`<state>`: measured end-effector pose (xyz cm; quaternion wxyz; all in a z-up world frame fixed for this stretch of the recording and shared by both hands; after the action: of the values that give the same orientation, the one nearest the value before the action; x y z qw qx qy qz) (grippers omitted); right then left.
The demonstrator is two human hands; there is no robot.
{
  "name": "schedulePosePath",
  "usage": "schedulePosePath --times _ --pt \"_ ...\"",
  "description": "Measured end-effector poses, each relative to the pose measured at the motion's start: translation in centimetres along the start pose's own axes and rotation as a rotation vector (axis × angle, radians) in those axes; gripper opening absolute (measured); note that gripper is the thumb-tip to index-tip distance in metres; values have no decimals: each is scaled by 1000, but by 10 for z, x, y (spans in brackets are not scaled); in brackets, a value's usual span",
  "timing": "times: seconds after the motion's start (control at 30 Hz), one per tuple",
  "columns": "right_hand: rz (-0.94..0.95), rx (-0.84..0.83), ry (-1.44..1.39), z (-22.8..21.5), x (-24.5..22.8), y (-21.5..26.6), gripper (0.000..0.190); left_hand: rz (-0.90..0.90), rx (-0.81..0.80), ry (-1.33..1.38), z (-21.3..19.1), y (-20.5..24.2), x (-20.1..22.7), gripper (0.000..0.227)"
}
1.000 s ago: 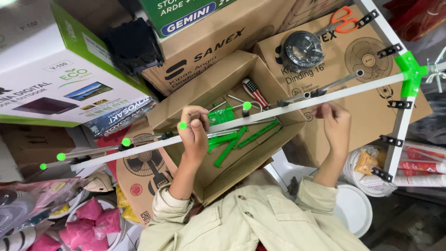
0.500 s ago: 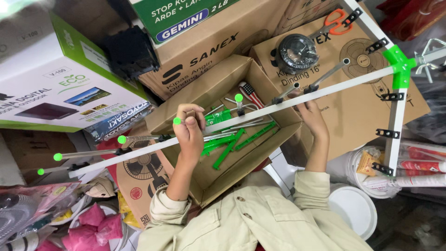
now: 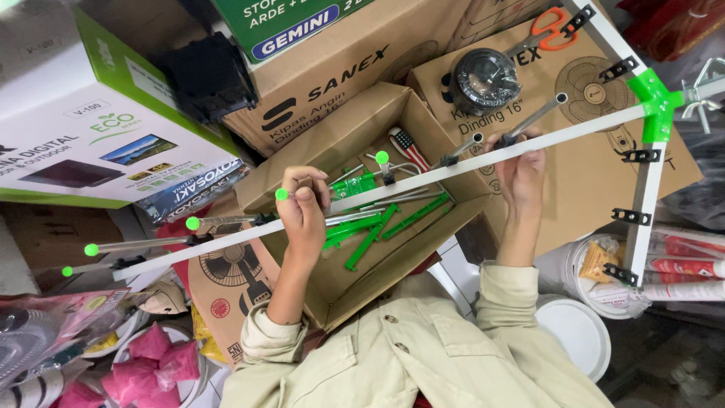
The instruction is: The person assembles a television antenna by sliding aluminum rods through plastic brackets on a central mast and securing them with green plastic caps.
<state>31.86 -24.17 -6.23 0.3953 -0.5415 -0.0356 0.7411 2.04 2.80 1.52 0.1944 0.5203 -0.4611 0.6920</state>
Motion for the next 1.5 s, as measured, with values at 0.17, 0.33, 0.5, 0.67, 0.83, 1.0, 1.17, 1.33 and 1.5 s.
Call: schedulePosePath --times 0.17,0.33,0.5,0.67,0.83,1.0,1.17,1.33,1.5 --pt "-85 85 -63 -5 -2 2 47 26 -35 -14 3 -6 13 56" --pt "-190 58 0 2 -44 -7 46 95 -39 14 5 -25 37 58" --pt "-199 9 102 32 -78 -23 48 156 43 -48 -8 -34 70 63" --pt "-135 55 13 54 -51 -21 44 80 97 -67 -33 -11 102 62" --pt "-164 27 -37 65 -40 -9 47 93 117 -87 -32 0 104 62" --pt "-166 140 -60 61 -42 7 49 96 111 -58 -26 -7 111 64" --pt "-223 144 -114 63 -51 3 49 86 31 -34 -16 -25 144 65" --pt "-207 126 -34 76 -55 -2 51 101 62 -67 -18 -29 166 65" --pt "-55 46 23 99 -40 -8 50 88 61 -97 -33 -10 159 60"
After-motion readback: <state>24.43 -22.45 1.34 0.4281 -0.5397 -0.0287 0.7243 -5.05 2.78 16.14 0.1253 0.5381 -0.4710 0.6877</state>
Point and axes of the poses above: each hand's wrist, its own y-axis away from the middle knuckle, its own z-axis out of the palm, x = y × z, the point moved 4 cm from there along -y, towards the middle knuckle, and after that the axes turned 13 degrees about -x, right-handed, at the moved point
